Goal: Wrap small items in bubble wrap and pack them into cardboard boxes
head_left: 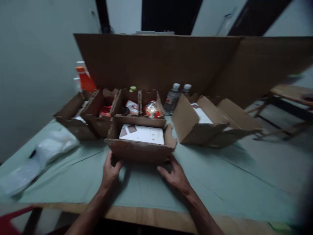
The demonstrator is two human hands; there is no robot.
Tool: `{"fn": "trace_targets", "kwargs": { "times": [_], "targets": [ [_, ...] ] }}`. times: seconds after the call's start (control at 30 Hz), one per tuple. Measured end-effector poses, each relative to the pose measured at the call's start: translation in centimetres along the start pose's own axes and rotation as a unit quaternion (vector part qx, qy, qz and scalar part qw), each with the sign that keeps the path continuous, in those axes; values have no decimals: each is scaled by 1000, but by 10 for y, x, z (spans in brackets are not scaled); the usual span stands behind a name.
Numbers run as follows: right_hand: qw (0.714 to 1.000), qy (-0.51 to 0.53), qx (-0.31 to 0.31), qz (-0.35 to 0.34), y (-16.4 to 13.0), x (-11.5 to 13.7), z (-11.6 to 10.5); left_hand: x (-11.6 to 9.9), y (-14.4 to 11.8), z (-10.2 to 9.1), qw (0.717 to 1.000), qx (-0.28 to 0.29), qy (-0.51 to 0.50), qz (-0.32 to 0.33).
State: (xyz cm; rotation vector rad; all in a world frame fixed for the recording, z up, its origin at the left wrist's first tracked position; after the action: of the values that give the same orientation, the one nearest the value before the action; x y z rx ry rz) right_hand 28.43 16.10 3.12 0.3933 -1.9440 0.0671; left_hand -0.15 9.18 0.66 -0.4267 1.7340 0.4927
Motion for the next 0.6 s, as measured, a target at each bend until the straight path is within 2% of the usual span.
{"fn": "trace_targets", "kwargs": {
  "times": [0.13,0.27,0.43,0.53,0.6],
  "targets": [
    [997,44,-37,42,-4,-21,12,0,1,-1,1000,-2,-28,11],
    [992,102,-20,77,-9,-40,22,5,0,-13,999,-20,-34,17],
    [989,98,-21,109,-8,-45,28,6,-12,-25,999,0,9,32],
    [990,77,-32,116,-9,-41,28,7,-14,-48,998,-26,36,45],
    [990,63,-51,119,-16,-39,23,4,-10,-80,993,-68,72,69]
  ]
}}
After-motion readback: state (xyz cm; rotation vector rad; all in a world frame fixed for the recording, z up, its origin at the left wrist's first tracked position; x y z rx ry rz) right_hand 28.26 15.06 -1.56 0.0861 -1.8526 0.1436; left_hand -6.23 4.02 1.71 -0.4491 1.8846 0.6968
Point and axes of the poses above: each hand's wrist, its own y-axis towards the middle knuckle, its own z-axis out of the palm, x = y × z, the point moved 9 cm from there along y, towards the middle knuckle, and after that the axes turned 5 degrees about y, right-handed, at the moved point
